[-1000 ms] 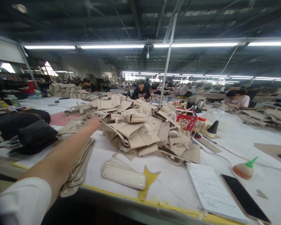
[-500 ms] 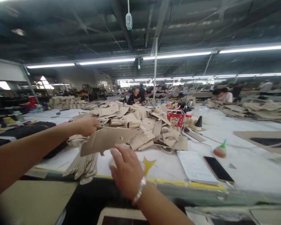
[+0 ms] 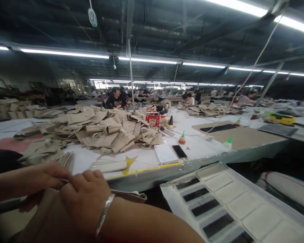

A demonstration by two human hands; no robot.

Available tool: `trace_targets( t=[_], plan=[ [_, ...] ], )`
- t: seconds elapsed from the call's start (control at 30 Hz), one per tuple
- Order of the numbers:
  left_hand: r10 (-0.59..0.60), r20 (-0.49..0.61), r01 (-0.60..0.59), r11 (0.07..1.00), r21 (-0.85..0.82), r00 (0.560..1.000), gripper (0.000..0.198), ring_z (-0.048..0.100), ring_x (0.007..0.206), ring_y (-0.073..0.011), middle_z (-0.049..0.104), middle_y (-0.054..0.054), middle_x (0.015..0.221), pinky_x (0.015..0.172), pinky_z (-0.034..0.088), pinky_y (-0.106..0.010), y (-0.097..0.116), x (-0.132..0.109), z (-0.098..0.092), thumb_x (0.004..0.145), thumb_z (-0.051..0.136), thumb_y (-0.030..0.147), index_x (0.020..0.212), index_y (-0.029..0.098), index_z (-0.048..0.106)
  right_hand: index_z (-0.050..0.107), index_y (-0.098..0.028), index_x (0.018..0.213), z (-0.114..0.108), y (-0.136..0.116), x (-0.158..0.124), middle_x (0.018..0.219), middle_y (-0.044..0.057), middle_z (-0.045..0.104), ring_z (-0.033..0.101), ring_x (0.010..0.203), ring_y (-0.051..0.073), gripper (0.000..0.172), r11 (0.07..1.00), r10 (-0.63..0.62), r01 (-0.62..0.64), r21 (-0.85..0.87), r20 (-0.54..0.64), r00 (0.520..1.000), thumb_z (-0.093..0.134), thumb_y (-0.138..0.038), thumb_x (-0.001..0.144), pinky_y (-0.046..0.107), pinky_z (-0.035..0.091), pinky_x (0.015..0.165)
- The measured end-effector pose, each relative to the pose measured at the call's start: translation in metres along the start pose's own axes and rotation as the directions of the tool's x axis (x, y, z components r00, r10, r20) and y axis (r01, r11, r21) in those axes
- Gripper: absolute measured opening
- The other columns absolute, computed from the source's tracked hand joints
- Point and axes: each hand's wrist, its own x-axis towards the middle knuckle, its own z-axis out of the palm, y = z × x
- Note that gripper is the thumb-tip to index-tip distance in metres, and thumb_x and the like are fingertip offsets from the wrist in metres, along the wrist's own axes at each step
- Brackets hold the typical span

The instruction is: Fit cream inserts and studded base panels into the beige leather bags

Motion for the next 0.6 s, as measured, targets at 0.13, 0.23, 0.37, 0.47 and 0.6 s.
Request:
trace_targets(
  t=[0.13, 0.23, 0.37, 0.47, 0.6],
  plan=[
    [-0.025, 0.170, 0.062, 0.975, -0.214, 0.985, 0.034, 0.054, 0.036, -0.0185, 0.050, 0.000, 0.039, 0.033, 0.043, -0.023, 0.016, -0.015, -0.007, 0.062, 0.043, 0.025, 0.089, 0.021, 0.063, 0.047, -0.016, 0.082, -0.016, -0.019, -0.011, 0.084, 0.005, 0.053, 0.045, 0.076, 0.019, 0.010, 0.999, 0.036, -0.035, -0.008, 0.082, 0.996, 0.048, -0.026, 0.081, 0.035, 0.036, 0.069],
    [-0.081, 0.154, 0.116, 0.965, -0.235, 0.985, 0.038, 0.054, 0.037, -0.0164, 0.051, 0.000, 0.040, 0.035, 0.044, -0.021, 0.016, -0.021, 0.003, 0.060, 0.041, 0.021, 0.091, 0.021, 0.062, 0.047, -0.016, 0.081, -0.023, -0.024, -0.021, 0.079, 0.005, 0.054, 0.047, 0.074, 0.019, 0.012, 0.998, 0.061, -0.062, 0.003, 0.162, 0.985, 0.052, -0.026, 0.079, 0.035, 0.037, 0.068],
    [-0.132, 0.315, 0.168, 0.982, -0.090, 0.940, 0.040, 0.051, 0.034, -0.0159, 0.053, 0.000, 0.041, 0.037, 0.046, -0.025, 0.014, -0.029, 0.030, 0.060, 0.040, 0.018, 0.094, 0.021, 0.062, 0.050, -0.017, 0.083, -0.026, -0.022, -0.028, 0.075, 0.004, 0.060, 0.054, 0.069, 0.021, 0.028, 0.991, 0.115, -0.134, 0.019, 0.404, 0.907, 0.060, -0.041, 0.071, 0.036, 0.041, 0.065],
    [-0.105, 0.443, 0.053, 0.990, 0.128, 0.890, 0.040, 0.052, 0.036, -0.0172, 0.056, -0.001, 0.045, 0.039, 0.046, -0.028, 0.012, -0.034, 0.044, 0.058, 0.044, 0.015, 0.092, 0.020, 0.063, 0.052, -0.018, 0.082, -0.020, -0.032, -0.030, 0.073, 0.003, 0.064, 0.058, 0.068, 0.022, 0.023, 0.993, -0.030, -0.042, 0.114, 0.563, 0.826, 0.060, -0.037, 0.071, 0.037, 0.042, 0.064],
    [0.126, 0.449, -0.319, 0.865, 0.386, 0.884, 0.023, 0.053, 0.042, -0.0203, 0.057, -0.002, 0.046, 0.046, 0.047, -0.034, 0.006, -0.031, 0.062, 0.047, 0.057, 0.016, 0.068, 0.021, 0.065, 0.052, -0.019, 0.077, -0.001, -0.065, -0.034, 0.076, 0.002, 0.066, 0.059, 0.079, 0.022, 0.020, 0.958, -0.233, 0.110, 0.264, 0.502, 0.833, 0.056, -0.038, 0.076, 0.039, 0.042, 0.072]
  ],
)
